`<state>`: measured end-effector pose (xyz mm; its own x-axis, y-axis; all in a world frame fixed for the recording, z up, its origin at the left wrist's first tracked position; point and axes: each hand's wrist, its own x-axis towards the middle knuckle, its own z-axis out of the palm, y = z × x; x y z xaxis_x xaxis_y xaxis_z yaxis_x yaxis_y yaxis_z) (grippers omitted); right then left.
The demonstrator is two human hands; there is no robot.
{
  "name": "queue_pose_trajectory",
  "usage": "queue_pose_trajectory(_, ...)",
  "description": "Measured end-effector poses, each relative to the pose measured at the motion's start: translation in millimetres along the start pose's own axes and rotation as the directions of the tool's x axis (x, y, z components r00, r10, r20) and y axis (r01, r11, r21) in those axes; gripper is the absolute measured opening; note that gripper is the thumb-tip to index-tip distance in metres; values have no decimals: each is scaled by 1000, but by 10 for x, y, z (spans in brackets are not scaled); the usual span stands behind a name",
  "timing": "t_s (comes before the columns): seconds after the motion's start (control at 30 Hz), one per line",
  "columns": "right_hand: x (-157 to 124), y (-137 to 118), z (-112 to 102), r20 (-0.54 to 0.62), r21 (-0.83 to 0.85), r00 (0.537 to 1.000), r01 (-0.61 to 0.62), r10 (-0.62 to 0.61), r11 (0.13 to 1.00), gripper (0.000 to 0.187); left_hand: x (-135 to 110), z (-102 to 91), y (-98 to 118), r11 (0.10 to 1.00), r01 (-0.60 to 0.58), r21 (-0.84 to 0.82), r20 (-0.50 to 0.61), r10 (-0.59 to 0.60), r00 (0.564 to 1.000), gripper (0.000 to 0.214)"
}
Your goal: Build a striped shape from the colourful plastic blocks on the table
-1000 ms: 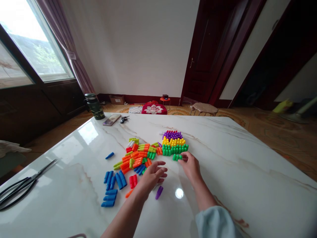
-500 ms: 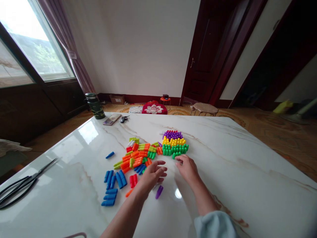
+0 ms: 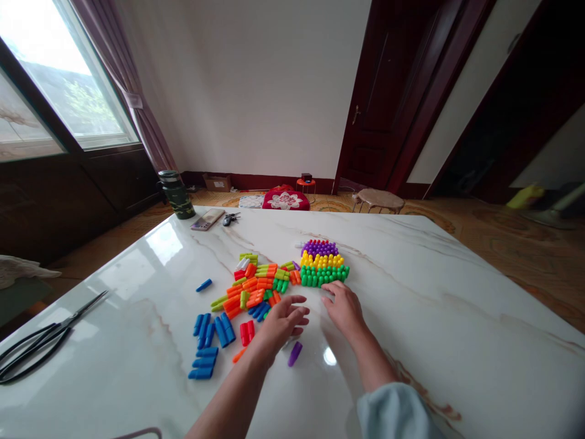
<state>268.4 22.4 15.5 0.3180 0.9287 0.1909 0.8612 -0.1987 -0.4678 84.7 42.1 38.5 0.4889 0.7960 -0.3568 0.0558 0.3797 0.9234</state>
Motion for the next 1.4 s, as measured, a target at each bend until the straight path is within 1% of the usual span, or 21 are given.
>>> queue_pose_trajectory(0.2,12,-7,10,0,-13,1000,5,-5,1000,27,-3,-2,-4,1000,2,5,-10,-2,1000,52)
queue_pose_trajectory(0.4,-9,-44,-31,46,-46,999,-12,14,999,27,-35,-1,27,1000,-20,-1,-1,20,1000,49)
queue_pose_trajectory(0.5,-44,-95,-73,67,-17,997,-45,46,999,23,-25,-86,92,998,-57,20,-35,58,998,43)
queue_pose_trajectory(0.57,-67,-129,-100,68,18,996,-59,58,998,20,-17,-201,154,990,-117,76,-108,125,986,38)
queue_pose_trajectory(0.6,-76,-144,-113,65,36,996,-60,58,998,19,-18,-271,188,980,-158,123,-158,176,972,35)
queue_pose_trajectory(0.63,-83,-156,-124,60,52,997,-57,54,997,18,-24,-345,221,960,-207,187,-213,245,946,32)
queue_pose_trajectory(0.67,-89,-166,-134,54,66,997,-54,51,996,17,-36,-419,252,934,-247,259,-264,314,912,28)
queue_pose_trajectory(0.73,-96,-182,-149,45,94,998,-50,46,994,16,-74,-558,300,870,-270,413,-336,422,842,22)
queue_pose_trajectory(0.77,-99,-190,-155,44,108,998,-50,45,993,16,-95,-622,316,838,-255,482,-354,452,819,19)
queue_pose_trajectory(0.87,-107,-216,-158,48,154,998,-47,40,987,15,-146,-806,324,753,-185,631,-375,505,777,18)
queue_pose_trajectory(0.97,-119,-243,-147,59,177,998,-34,24,984,15,-168,-1010,297,677,-119,726,-399,556,729,21)
queue_pose_trajectory(1.03,-129,-254,-138,74,180,997,-17,4,983,16,-182,-1148,284,633,-39,773,-425,562,710,24)
queue_pose_trajectory(1.13,-142,-265,-135,95,180,995,4,-22,984,18,-228,-1283,299,597,74,799,-461,529,713,26)
queue_pose_trajectory(1.2,-153,-281,-141,117,172,993,7,-28,985,18,-271,-1293,328,597,82,798,-452,504,736,25)
queue_pose_trajectory(1.3,-179,-337,-151,199,152,980,-9,-21,988,14,-323,-1210,365,615,28,788,-379,449,809,23)
queue_pose_trajectory(1.4,-222,-431,-143,304,140,953,-33,-11,990,12,-329,-1099,358,628,-24,778,-267,365,892,26)
